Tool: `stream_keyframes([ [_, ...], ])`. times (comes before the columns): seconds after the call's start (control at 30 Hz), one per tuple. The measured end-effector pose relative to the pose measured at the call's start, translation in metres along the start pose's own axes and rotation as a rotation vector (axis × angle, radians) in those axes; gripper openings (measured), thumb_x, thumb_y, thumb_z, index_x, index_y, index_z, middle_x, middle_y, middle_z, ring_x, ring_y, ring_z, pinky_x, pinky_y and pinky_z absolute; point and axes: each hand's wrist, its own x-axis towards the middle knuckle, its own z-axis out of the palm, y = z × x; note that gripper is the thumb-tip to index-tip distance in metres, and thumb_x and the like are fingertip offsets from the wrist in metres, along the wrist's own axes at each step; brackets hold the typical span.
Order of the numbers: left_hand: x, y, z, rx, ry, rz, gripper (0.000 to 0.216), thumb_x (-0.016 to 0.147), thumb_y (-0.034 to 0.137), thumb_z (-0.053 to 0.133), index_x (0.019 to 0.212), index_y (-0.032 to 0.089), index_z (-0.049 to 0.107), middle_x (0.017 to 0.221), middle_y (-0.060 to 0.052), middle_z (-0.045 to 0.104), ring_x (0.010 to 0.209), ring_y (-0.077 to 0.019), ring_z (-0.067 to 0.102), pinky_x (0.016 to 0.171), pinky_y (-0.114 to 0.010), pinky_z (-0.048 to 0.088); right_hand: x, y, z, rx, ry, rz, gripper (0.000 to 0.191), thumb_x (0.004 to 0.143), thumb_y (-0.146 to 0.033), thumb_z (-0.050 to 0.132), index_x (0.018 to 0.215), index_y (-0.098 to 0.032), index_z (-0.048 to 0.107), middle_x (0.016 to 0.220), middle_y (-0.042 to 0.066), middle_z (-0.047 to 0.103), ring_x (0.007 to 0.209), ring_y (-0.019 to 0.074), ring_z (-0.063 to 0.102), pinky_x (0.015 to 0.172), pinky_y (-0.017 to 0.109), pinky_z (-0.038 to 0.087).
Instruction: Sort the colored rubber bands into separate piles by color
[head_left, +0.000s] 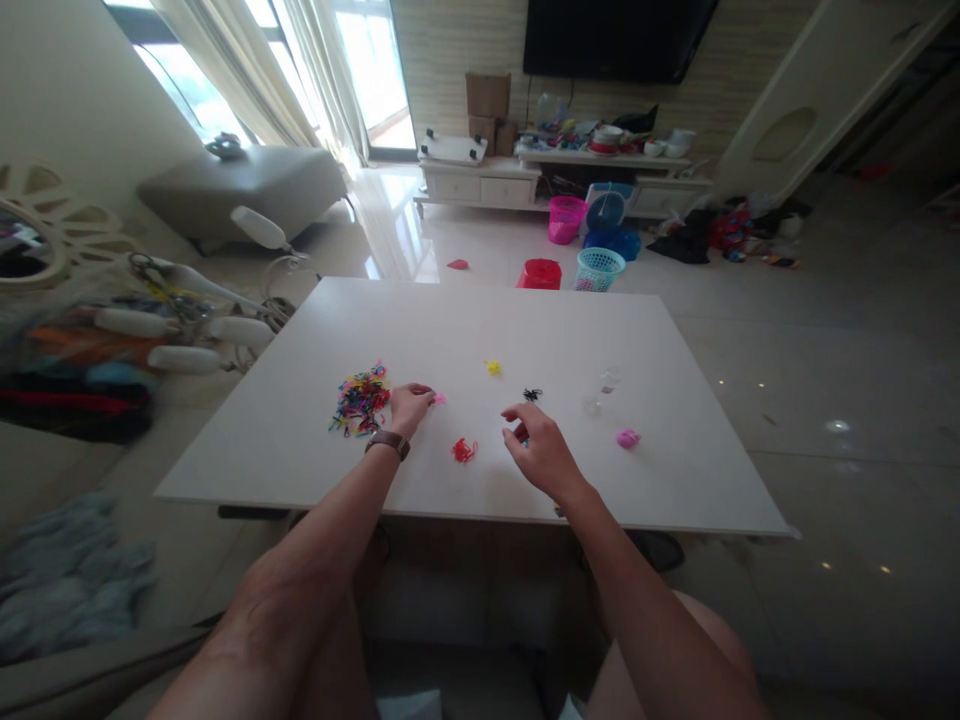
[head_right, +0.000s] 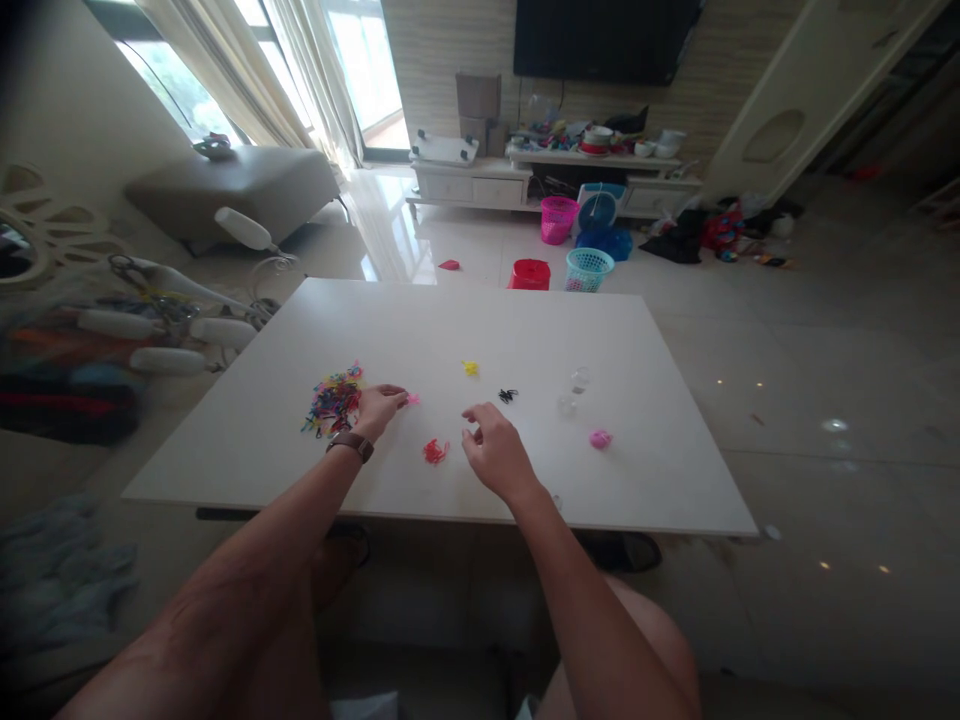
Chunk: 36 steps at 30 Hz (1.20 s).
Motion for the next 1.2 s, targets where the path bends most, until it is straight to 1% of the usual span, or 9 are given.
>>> stream_keyframes([
  [0.23, 0.0, -0.003, -0.009, 0.013, 0.026, 0.009, 0.028, 0.064, 0.025, 0.077, 0.087, 0.01, 0.079, 0.078, -0.013, 0.077, 0.076, -0.0227, 0.073, 0.072, -0.032, 0.058, 0.0, -0.008, -0.009, -0.007, -0.056, -0.039, 0.018, 0.09, -0.012, 0.055, 0.104, -0.021, 0.062, 0.102, 0.004, 0.063, 0.07, 0.0115, 0.062, 0.075, 0.028, 0.049],
  [0.4, -0.003, 0.0, -0.015, 0.009, 0.012, 0.015, 0.025, 0.06, 0.024, 0.079, 0.082, 0.012, 0.079, 0.073, -0.011, 0.076, 0.074, -0.023, 0.072, 0.072, -0.032, 0.057, 0.003, -0.014, -0.002, -0.017, -0.084, -0.048, 0.019, 0.089, -0.011, 0.056, 0.104, -0.021, 0.063, 0.103, 0.004, 0.063, 0.07, 0.0117, 0.06, 0.076, 0.029, 0.049],
  [0.57, -0.008, 0.008, -0.013, -0.087, -0.03, -0.017, 0.026, 0.057, 0.025, 0.082, 0.077, 0.011, 0.076, 0.072, -0.01, 0.074, 0.073, -0.0214, 0.072, 0.073, -0.033, 0.058, 0.007, -0.013, 0.007, -0.037, -0.137, -0.062, 0.02, 0.089, -0.011, 0.057, 0.105, -0.022, 0.064, 0.104, 0.004, 0.064, 0.07, 0.0114, 0.06, 0.076, 0.028, 0.049],
  [0.73, -0.036, 0.032, -0.012, -0.208, -0.187, -0.028, 0.032, 0.058, 0.029, 0.085, 0.082, 0.01, 0.076, 0.078, -0.011, 0.076, 0.075, -0.0194, 0.071, 0.08, -0.034, 0.059, 0.011, -0.009, 0.013, -0.086, -0.167, -0.069, 0.014, 0.09, -0.01, 0.057, 0.094, -0.02, 0.065, 0.097, 0.004, 0.066, 0.074, 0.0134, 0.062, 0.075, 0.028, 0.048],
  [0.83, -0.071, 0.046, -0.013, -0.305, -0.385, -0.033, 0.036, 0.059, 0.033, 0.087, 0.085, 0.011, 0.077, 0.082, -0.012, 0.076, 0.076, -0.0189, 0.071, 0.082, -0.034, 0.058, 0.013, -0.008, 0.017, -0.091, -0.175, -0.069, 0.01, 0.09, -0.013, 0.059, 0.09, -0.02, 0.065, 0.091, 0.004, 0.068, 0.075, 0.015, 0.063, 0.074, 0.029, 0.048],
  [0.97, -0.115, 0.054, -0.011, -0.363, -0.595, -0.106, 0.034, 0.061, 0.035, 0.089, 0.083, 0.013, 0.077, 0.08, -0.011, 0.076, 0.073, -0.0192, 0.07, 0.075, -0.033, 0.056, 0.015, -0.009, 0.023, -0.017, -0.155, -0.043, 0.011, 0.089, -0.018, 0.067, 0.099, -0.021, 0.066, 0.091, 0.003, 0.07, 0.076, 0.0154, 0.064, 0.073, 0.029, 0.05],
  [1.03, -0.126, 0.054, -0.009, -0.376, -0.636, -0.1, 0.032, 0.064, 0.035, 0.089, 0.083, 0.013, 0.076, 0.083, -0.012, 0.077, 0.074, -0.0197, 0.07, 0.074, -0.032, 0.055, 0.015, -0.009, 0.026, -0.005, -0.138, -0.052, 0.008, 0.088, -0.017, 0.068, 0.095, -0.021, 0.066, 0.089, 0.003, 0.069, 0.076, 0.0158, 0.064, 0.073, 0.029, 0.05],
  [1.1, -0.128, 0.052, -0.009, -0.383, -0.631, -0.106, 0.03, 0.066, 0.035, 0.088, 0.083, 0.014, 0.075, 0.083, -0.012, 0.077, 0.074, -0.0206, 0.071, 0.073, -0.033, 0.054, 0.016, -0.008, 0.027, -0.013, -0.124, -0.07, 0.004, 0.089, -0.016, 0.067, 0.088, -0.021, 0.067, 0.086, 0.003, 0.069, 0.075, 0.0159, 0.064, 0.072, 0.029, 0.05],
  [1.2, -0.127, 0.05, -0.014, -0.392, -0.618, -0.144, 0.03, 0.067, 0.034, 0.089, 0.082, 0.014, 0.074, 0.079, -0.012, 0.076, 0.073, -0.0216, 0.071, 0.073, -0.034, 0.055, 0.018, -0.007, 0.031, -0.001, -0.14, -0.076, 0.009, 0.088, -0.014, 0.065, 0.084, -0.021, 0.07, 0.083, 0.003, 0.071, 0.074, 0.0161, 0.065, 0.072, 0.029, 0.05],
])
